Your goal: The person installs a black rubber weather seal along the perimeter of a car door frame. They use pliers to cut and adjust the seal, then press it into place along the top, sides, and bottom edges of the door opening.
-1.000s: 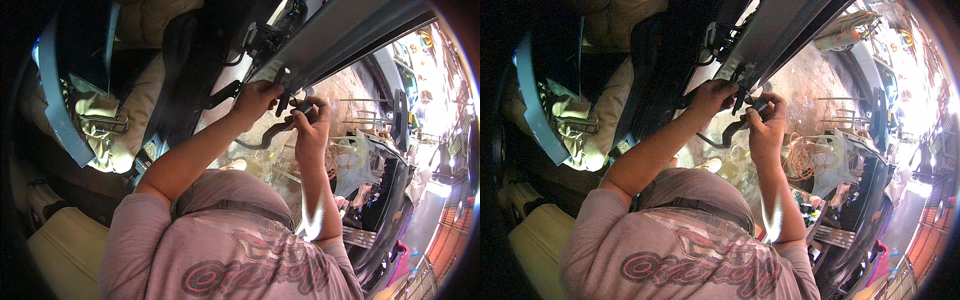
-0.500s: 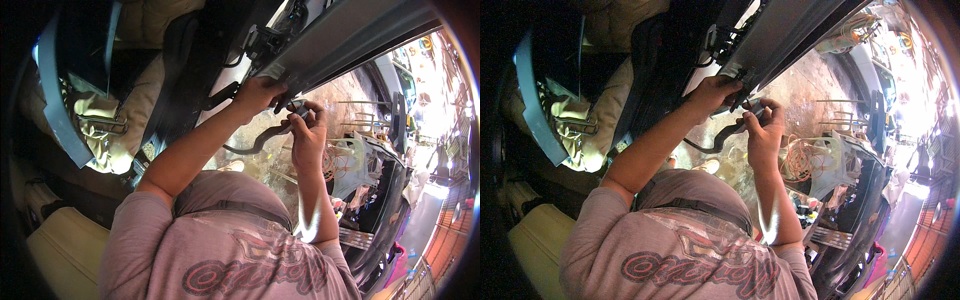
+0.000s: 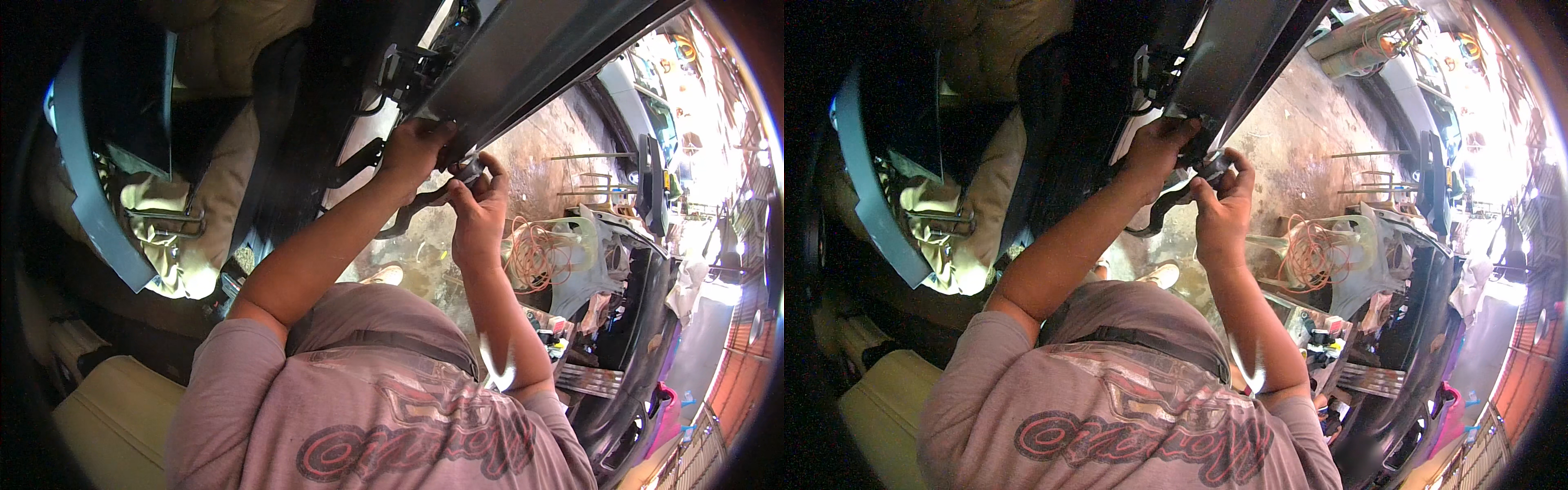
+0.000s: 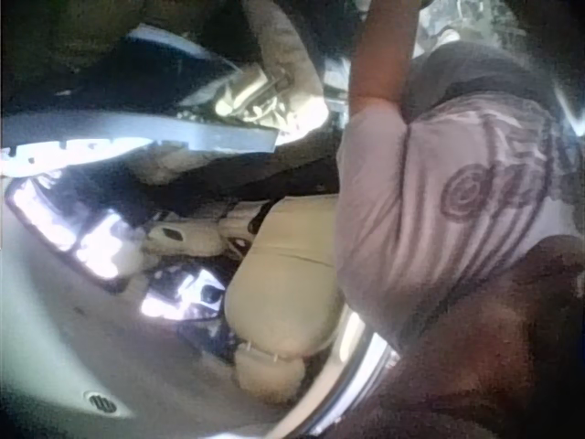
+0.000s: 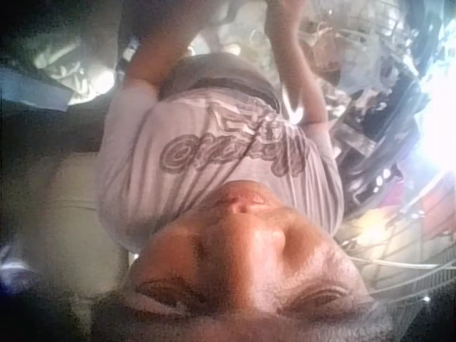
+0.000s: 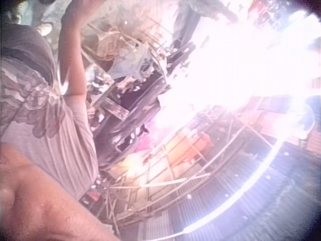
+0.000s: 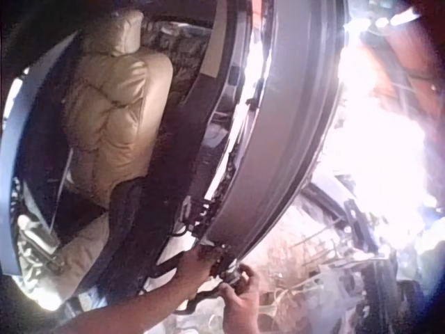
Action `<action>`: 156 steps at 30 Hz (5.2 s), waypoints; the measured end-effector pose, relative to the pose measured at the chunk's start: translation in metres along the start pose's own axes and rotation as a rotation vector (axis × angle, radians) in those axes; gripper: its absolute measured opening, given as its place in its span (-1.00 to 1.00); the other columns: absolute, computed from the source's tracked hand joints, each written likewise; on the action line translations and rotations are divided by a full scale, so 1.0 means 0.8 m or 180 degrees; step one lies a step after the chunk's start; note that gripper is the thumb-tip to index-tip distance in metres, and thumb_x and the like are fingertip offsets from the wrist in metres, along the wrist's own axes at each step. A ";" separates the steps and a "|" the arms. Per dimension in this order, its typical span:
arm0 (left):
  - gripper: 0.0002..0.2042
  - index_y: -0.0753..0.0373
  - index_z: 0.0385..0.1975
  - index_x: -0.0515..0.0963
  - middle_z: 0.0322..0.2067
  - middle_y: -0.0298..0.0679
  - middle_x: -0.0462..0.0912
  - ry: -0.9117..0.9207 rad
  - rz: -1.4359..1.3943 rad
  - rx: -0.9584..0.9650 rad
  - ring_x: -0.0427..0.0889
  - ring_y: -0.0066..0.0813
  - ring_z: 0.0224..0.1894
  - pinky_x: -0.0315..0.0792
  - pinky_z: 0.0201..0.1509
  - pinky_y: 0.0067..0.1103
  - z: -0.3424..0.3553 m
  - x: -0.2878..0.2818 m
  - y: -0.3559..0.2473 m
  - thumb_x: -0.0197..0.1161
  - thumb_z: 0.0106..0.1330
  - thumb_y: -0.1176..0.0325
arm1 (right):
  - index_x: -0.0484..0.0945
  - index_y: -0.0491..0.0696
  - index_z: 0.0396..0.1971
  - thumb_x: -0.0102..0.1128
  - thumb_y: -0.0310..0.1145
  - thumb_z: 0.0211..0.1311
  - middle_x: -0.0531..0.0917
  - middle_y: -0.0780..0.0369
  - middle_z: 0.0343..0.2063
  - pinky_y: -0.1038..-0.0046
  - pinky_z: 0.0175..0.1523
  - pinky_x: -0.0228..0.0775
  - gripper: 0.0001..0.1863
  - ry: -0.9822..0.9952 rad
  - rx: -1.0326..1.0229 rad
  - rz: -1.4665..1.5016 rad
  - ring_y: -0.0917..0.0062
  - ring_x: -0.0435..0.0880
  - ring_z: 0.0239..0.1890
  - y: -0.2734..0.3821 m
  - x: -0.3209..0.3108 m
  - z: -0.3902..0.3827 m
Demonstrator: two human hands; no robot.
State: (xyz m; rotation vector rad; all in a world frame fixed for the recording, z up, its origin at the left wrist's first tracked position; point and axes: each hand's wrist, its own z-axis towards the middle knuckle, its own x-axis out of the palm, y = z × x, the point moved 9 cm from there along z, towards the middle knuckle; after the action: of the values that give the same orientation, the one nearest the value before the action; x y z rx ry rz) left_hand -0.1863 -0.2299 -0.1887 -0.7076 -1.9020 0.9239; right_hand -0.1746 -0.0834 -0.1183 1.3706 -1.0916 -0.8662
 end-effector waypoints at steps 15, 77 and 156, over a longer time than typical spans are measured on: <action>-0.63 0.25 0.05 0.65 -0.17 -0.25 0.77 -0.0074 -0.0004 -0.0081 0.74 -0.45 -0.21 0.61 -0.07 -0.45 -0.009 -0.002 -0.009 0.47 0.47 0.10 | 0.51 -0.11 0.14 0.41 -0.71 0.15 0.71 0.09 -0.20 0.23 -0.07 0.61 -0.46 -0.0263 -0.2669 -0.2437 0.21 0.70 -0.17 0.039 0.019 -0.028; -0.50 0.37 -0.09 0.55 -0.22 -0.01 0.59 0.0106 0.3606 0.2320 0.73 -0.11 -0.21 0.64 -0.13 -0.29 -0.184 0.066 -0.126 0.66 0.23 0.14 | 0.41 -0.13 0.27 0.28 -0.12 0.61 0.68 0.19 -0.33 0.41 -0.24 0.51 -0.51 0.1255 -0.3324 -0.0439 0.55 0.63 -0.38 0.507 0.125 -0.029; -0.72 0.17 0.07 0.79 -0.18 -0.05 0.86 -0.0998 0.2027 0.6145 0.84 -0.18 -0.42 0.74 -0.31 -0.33 -0.339 0.160 -0.970 0.33 0.41 0.38 | 0.42 -0.11 -0.03 0.06 -0.01 0.68 0.59 0.13 -0.61 0.55 -0.70 0.21 -0.60 0.0527 -0.2821 -0.0490 0.58 0.42 -0.81 0.502 0.193 -0.068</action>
State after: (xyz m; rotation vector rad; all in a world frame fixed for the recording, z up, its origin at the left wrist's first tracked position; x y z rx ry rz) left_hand -0.0881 -0.4807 0.5987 0.1421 -0.2121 2.6081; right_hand -0.1274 -0.1913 0.2992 0.7535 -0.3707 -1.1382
